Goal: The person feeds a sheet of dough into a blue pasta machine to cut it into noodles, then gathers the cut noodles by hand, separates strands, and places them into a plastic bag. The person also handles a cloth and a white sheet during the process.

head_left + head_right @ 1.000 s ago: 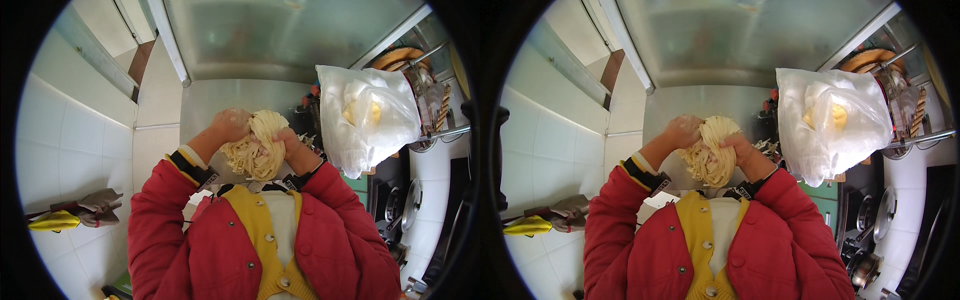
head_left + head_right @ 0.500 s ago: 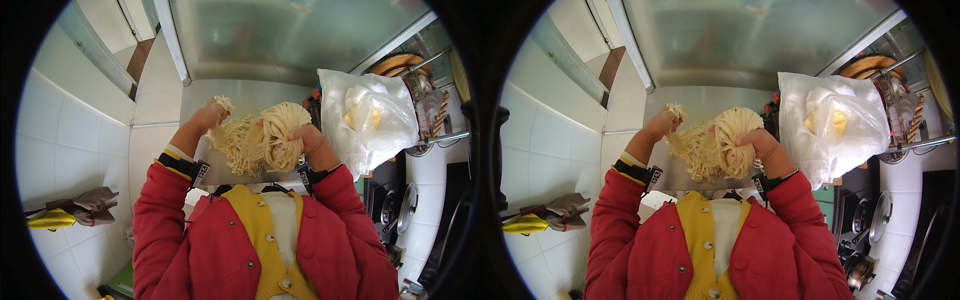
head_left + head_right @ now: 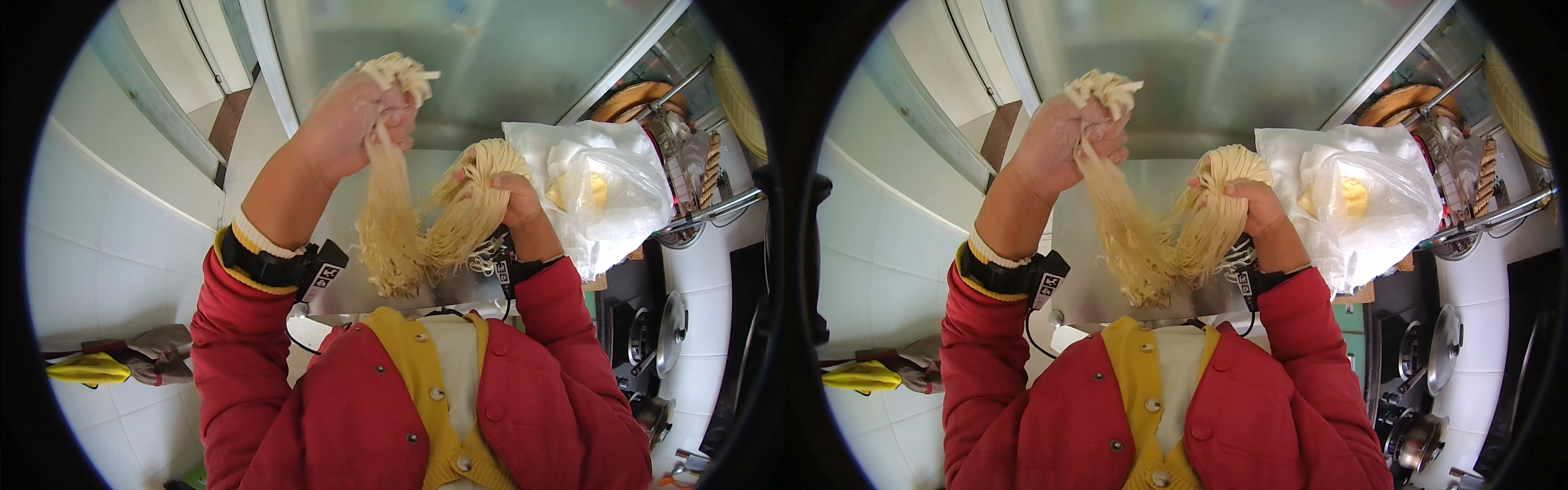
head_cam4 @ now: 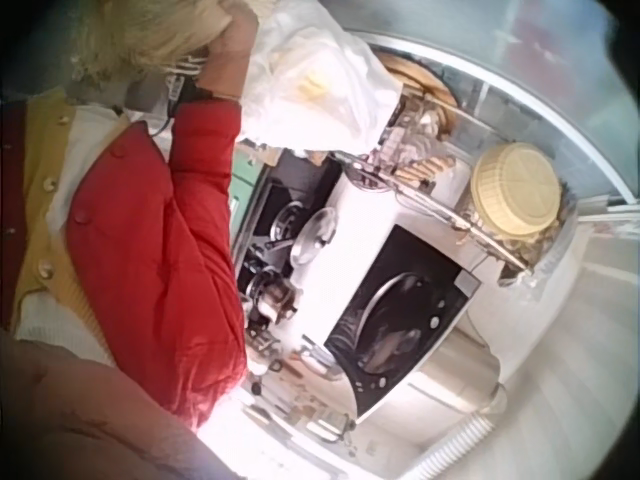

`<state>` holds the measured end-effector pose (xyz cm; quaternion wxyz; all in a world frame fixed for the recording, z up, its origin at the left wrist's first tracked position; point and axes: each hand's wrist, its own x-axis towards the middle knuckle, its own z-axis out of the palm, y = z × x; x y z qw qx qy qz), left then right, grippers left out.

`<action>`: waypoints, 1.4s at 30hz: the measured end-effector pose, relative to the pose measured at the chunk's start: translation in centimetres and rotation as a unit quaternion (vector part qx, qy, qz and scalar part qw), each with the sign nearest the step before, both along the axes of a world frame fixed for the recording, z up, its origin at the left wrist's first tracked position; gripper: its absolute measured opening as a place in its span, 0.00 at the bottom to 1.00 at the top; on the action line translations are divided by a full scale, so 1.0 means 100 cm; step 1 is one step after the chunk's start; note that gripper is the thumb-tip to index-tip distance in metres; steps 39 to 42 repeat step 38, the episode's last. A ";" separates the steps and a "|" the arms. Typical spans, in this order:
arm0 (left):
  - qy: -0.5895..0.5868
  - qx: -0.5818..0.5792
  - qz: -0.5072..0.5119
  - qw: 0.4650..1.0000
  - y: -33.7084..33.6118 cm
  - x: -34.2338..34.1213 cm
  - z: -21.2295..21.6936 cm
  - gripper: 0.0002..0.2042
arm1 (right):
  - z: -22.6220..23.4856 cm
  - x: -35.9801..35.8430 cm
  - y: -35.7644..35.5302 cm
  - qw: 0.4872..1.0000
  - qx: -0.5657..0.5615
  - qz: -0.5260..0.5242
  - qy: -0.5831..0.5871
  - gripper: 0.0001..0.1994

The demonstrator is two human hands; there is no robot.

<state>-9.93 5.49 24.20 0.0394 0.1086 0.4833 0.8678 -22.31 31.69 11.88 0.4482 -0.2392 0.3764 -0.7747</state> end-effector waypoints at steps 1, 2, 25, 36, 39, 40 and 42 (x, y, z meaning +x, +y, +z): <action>0.016 0.006 -0.030 0.999 0.007 -0.003 0.011 0.03 | -0.002 0.001 -0.003 0.999 -0.030 0.006 -0.016 0.31; 0.023 0.007 -0.053 0.998 0.013 -0.006 0.023 0.04 | -0.003 0.002 -0.007 0.997 -0.068 0.010 -0.030 0.32; -0.196 0.147 0.290 0.925 -0.050 -0.111 -0.072 0.05 | -0.002 0.029 -0.062 0.956 -0.147 0.240 -0.079 0.42; -0.085 0.004 0.011 0.996 0.013 -0.042 -0.188 0.19 | 0.081 0.016 -0.060 0.960 -0.213 0.179 -0.007 0.40; 0.067 -0.193 0.082 0.975 0.007 -0.026 -0.195 0.25 | 0.090 0.014 -0.067 0.956 -0.252 0.151 -0.009 0.40; 0.067 -0.193 0.082 0.975 0.007 -0.026 -0.195 0.25 | 0.090 0.014 -0.067 0.956 -0.252 0.151 -0.009 0.40; 0.067 -0.193 0.082 0.975 0.007 -0.026 -0.195 0.25 | 0.090 0.014 -0.067 0.956 -0.252 0.151 -0.009 0.40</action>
